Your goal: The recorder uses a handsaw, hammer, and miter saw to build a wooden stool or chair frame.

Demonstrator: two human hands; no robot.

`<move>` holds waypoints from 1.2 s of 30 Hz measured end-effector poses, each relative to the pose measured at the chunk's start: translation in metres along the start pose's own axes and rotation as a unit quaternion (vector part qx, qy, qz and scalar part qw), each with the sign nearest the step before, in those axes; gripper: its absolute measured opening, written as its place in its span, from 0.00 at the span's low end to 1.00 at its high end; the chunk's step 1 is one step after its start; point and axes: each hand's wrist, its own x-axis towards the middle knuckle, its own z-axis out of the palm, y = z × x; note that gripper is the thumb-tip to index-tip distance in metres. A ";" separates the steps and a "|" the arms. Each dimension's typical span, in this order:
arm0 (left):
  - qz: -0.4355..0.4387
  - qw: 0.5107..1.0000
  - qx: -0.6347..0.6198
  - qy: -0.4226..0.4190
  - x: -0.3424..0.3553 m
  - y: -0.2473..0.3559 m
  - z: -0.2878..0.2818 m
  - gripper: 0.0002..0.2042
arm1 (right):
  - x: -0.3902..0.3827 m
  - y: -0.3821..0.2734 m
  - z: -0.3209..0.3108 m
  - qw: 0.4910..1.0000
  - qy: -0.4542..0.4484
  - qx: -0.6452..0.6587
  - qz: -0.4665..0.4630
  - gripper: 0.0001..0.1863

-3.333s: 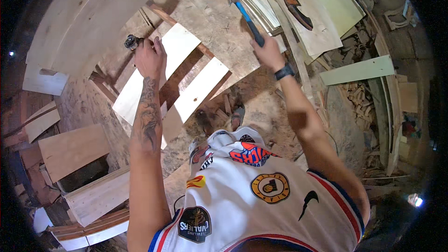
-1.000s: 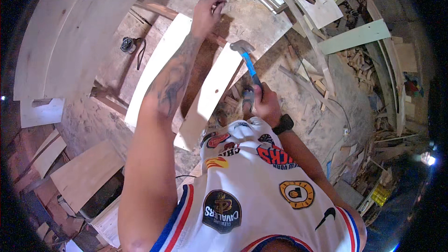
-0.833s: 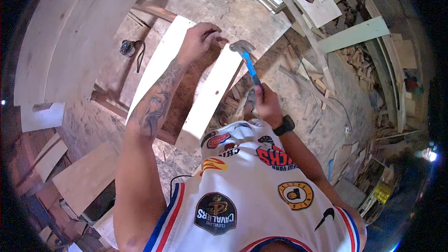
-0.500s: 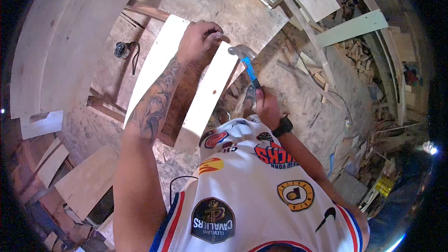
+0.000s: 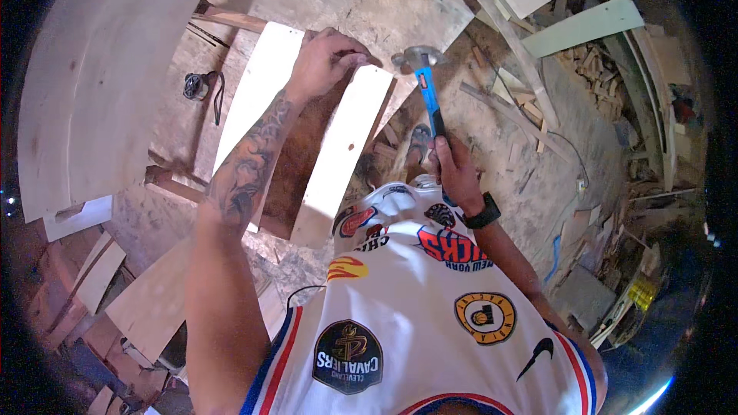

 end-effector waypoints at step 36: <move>0.070 0.990 0.120 -0.037 -0.001 -0.001 0.001 0.07 | -0.008 -0.017 0.006 0.964 -0.017 -0.249 -0.095 0.17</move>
